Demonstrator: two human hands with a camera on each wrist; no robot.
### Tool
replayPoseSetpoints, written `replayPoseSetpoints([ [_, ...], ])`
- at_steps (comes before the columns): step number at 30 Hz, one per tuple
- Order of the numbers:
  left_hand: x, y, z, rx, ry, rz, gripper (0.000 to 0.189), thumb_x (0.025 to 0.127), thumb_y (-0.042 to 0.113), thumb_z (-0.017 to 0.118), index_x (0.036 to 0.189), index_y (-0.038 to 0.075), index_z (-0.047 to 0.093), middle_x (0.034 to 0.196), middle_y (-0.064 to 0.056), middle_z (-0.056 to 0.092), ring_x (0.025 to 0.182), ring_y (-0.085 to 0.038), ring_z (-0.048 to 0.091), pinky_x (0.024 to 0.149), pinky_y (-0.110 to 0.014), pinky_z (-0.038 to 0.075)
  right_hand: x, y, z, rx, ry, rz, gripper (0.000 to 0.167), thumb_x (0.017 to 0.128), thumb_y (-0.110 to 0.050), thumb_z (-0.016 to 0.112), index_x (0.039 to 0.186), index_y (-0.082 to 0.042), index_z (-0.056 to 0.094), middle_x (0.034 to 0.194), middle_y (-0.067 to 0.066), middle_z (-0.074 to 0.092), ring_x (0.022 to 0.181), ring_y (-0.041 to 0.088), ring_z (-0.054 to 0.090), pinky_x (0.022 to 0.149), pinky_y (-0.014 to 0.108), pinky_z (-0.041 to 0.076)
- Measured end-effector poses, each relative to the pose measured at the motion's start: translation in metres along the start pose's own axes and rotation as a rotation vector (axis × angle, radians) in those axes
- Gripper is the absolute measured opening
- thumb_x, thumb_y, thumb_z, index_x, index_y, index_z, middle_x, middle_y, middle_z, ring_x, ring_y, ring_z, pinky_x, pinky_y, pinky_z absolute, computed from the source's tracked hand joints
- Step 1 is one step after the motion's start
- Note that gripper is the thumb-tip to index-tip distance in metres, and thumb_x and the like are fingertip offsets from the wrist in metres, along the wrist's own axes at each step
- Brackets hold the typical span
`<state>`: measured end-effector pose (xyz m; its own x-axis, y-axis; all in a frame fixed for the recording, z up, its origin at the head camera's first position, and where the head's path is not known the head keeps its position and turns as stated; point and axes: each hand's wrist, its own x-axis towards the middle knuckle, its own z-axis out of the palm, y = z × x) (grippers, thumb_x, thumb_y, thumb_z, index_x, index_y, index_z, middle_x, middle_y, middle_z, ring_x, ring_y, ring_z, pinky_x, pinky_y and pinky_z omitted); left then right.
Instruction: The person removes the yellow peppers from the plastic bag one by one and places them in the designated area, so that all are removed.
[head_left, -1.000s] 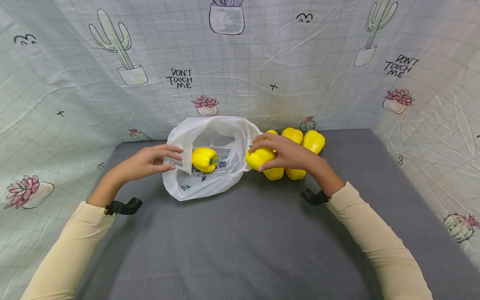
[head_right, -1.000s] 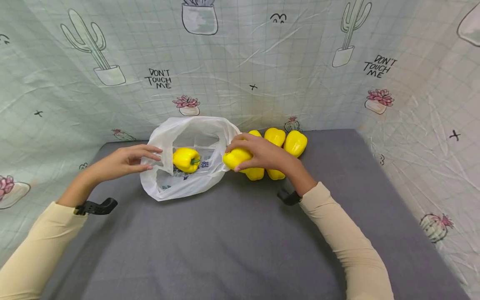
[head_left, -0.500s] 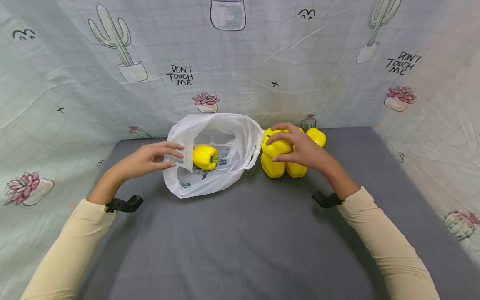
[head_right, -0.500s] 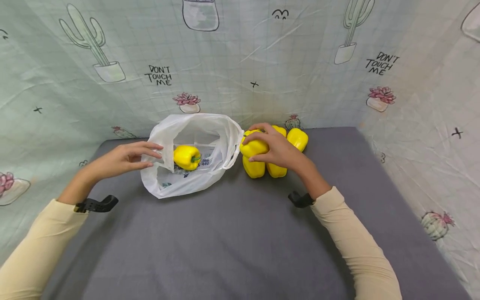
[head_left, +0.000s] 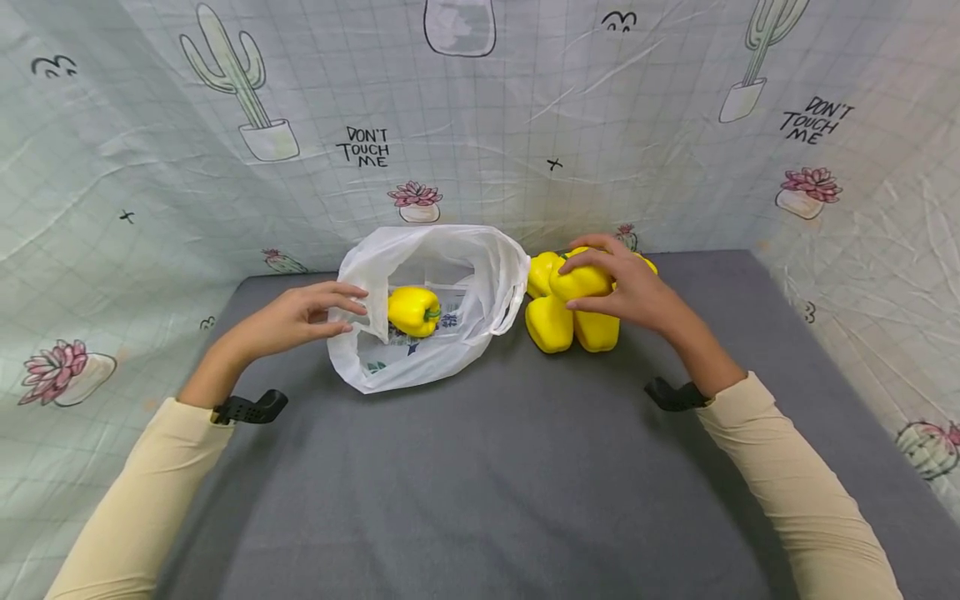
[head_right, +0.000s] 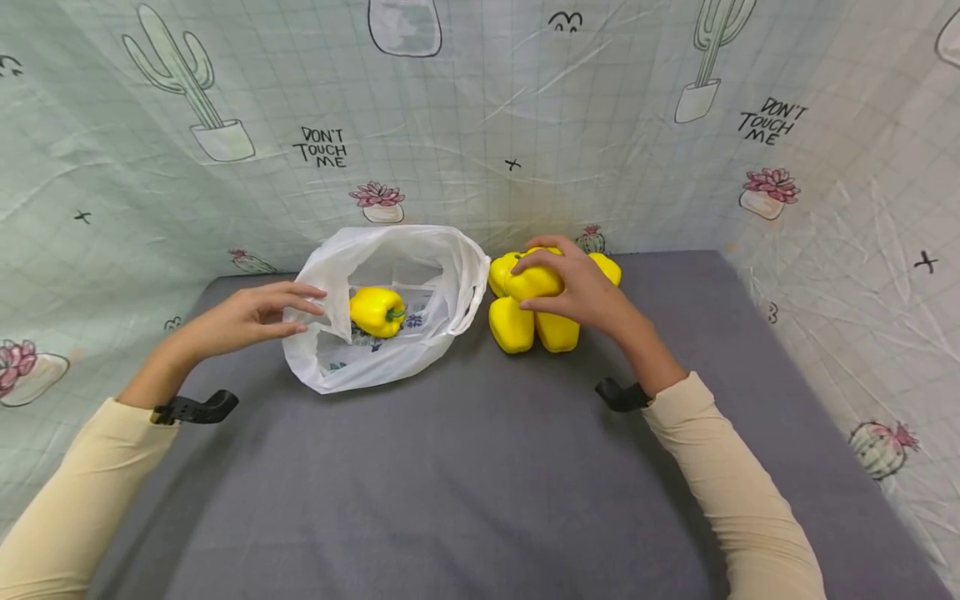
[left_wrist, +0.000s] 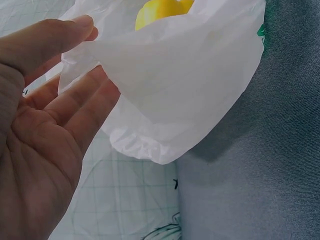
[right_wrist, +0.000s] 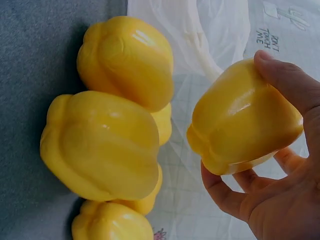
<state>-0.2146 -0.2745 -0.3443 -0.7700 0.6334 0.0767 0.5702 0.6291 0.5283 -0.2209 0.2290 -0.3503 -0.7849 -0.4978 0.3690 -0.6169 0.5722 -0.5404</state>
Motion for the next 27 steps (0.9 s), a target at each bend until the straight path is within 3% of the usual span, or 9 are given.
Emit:
replayPoseSetpoints([
  [10,-0.002,0.001,-0.001,-0.015,0.005,-0.011,0.027,0.096,0.018,0.072,0.123,0.016,0.073,0.143,-0.006,0.057,0.070,-0.012,0.051,0.065,-0.025,0.044,-0.009,0.003,-0.006,0.013,0.011,0.071,0.042,0.082,-0.016,0.086,0.120,-0.014,0.070,0.147,0.012,0.047,0.127,0.033,0.048,0.082,0.048,0.046],
  [16,-0.003,0.000,0.000,-0.021,-0.004,-0.036,0.028,0.097,0.019,0.071,0.124,0.015,0.073,0.144,-0.007,0.056,0.073,-0.013,0.052,0.066,-0.025,0.045,-0.012,0.005,-0.009,0.005,-0.002,0.099,0.044,0.084,-0.020,0.086,0.124,-0.014,0.069,0.148,0.011,0.046,0.124,0.032,0.050,0.080,0.047,0.047],
  [27,-0.004,-0.001,0.001,-0.025,-0.004,-0.035,0.028,0.097,0.019,0.071,0.125,0.015,0.073,0.145,-0.008,0.056,0.073,-0.014,0.052,0.066,-0.026,0.045,-0.021,0.003,-0.013,0.050,0.013,0.218,0.052,0.087,-0.027,0.083,0.134,-0.018,0.063,0.151,0.007,0.048,0.129,0.034,0.051,0.093,0.060,0.050],
])
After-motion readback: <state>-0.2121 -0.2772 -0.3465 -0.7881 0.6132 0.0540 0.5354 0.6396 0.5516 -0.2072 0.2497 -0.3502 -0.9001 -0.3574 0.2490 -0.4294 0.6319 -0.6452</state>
